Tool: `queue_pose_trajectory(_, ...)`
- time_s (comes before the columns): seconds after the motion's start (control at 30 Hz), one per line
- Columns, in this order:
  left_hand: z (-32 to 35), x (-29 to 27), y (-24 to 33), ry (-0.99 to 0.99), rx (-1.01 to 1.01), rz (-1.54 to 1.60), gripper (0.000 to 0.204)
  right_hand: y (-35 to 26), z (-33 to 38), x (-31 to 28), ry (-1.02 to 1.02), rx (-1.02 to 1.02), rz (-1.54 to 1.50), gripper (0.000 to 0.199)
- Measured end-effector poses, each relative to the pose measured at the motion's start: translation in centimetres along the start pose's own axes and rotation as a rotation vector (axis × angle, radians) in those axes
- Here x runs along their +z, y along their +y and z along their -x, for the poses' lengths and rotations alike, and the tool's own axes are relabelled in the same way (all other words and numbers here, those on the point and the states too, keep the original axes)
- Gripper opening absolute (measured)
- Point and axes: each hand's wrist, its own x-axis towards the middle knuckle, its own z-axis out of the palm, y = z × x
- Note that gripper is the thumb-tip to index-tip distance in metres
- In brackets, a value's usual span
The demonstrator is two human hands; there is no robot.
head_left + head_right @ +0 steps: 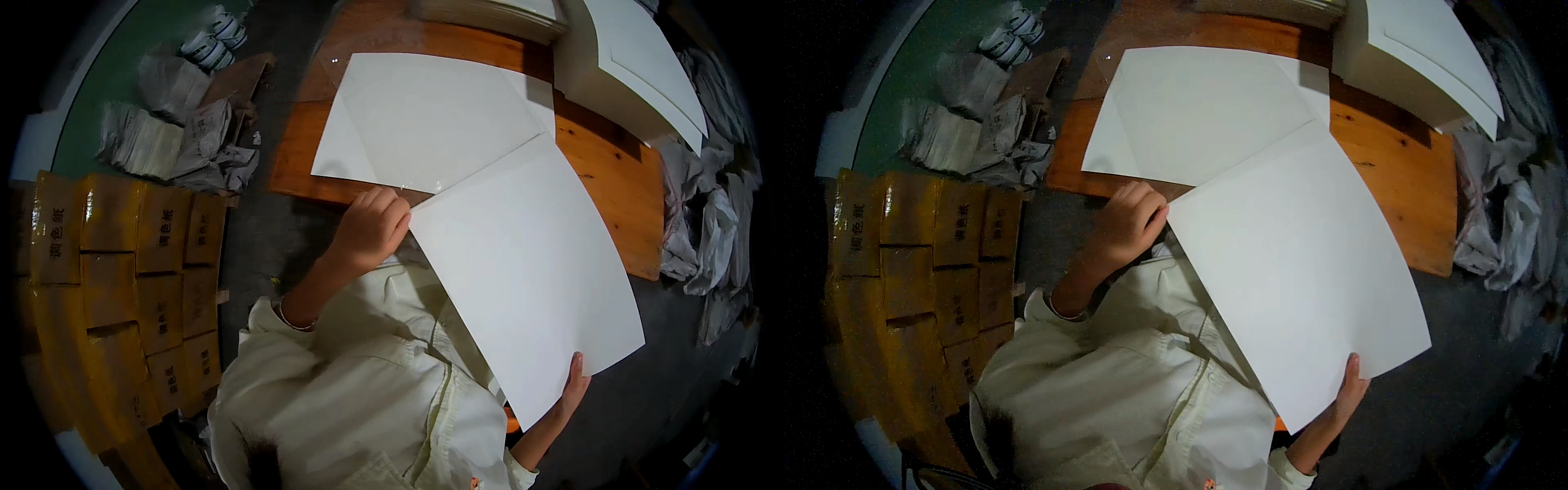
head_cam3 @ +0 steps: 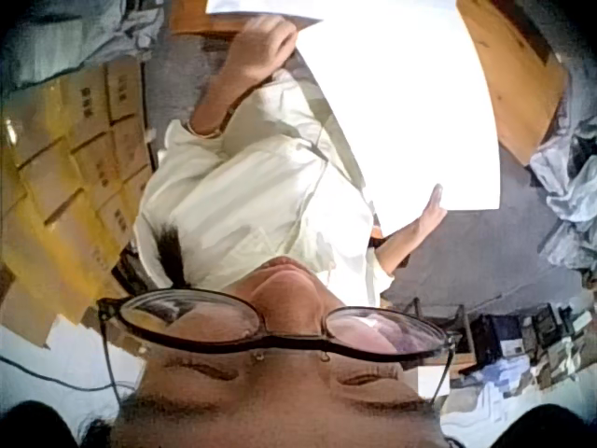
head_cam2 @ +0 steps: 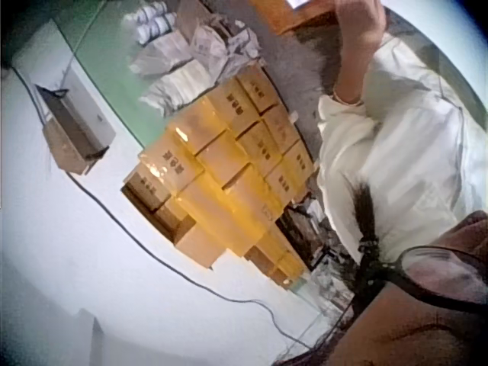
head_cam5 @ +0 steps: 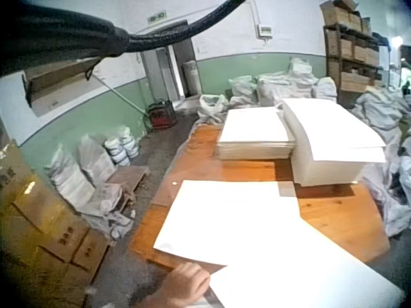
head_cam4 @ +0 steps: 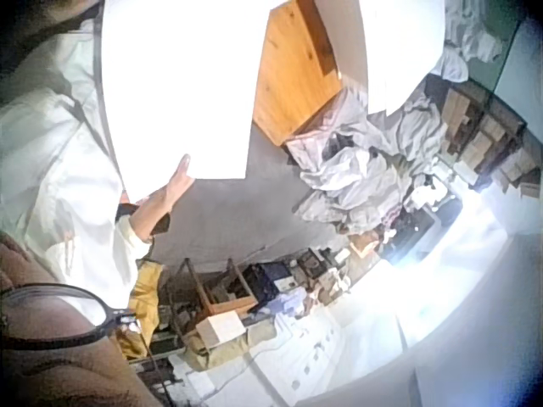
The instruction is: The person wraps white rectangular sheets in clear plastic film on a wooden table. They align the sheet, fold the plastic over the edges, and smooth the surface to secure the wrapping. The wrapped sheets are then stacked on the table.
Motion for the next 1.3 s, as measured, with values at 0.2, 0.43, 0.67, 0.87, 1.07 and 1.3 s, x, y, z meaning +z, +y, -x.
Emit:
queue_pose_trajectory(0.2, -0.1, -0.1, 0.4, 0.019, 0.041, 0.026, 0.009, -0.3, -0.1, 4.1, -0.009, 0.046, -0.117, 0.037)
queue_pose_trajectory(0.43, 2.9, 0.7, -1.4, 0.247, -0.655, 0.968, 0.018, -0.1, -0.8, 7.2, -0.079, 0.179, -0.25, 0.047)
queue_pose_trajectory(0.67, 0.2, 1.2, 0.7, 0.475, -0.803, 2.131, 0.036, -0.9, -0.4, 7.5, -0.054, 0.29, -0.194, 0.05)
queue_pose_trajectory(0.87, -3.7, 3.5, 0.3, 0.446, -1.028, 2.335, 0.044, -7.7, 3.4, 11.4, -0.01, 0.293, -0.023, 0.045)
queue_pose_trajectory(1.07, -5.0, 9.4, -2.1, 0.198, -0.188, 2.677, 0.045, -8.7, 4.9, 10.7, -0.166, -0.039, 0.454, 0.046)
queue_pose_trajectory(1.3, -3.6, 11.8, 1.0, 0.175, -0.176, 2.656, 0.045, -8.8, 4.3, 9.7, -0.23, -0.132, 0.601, 0.051)
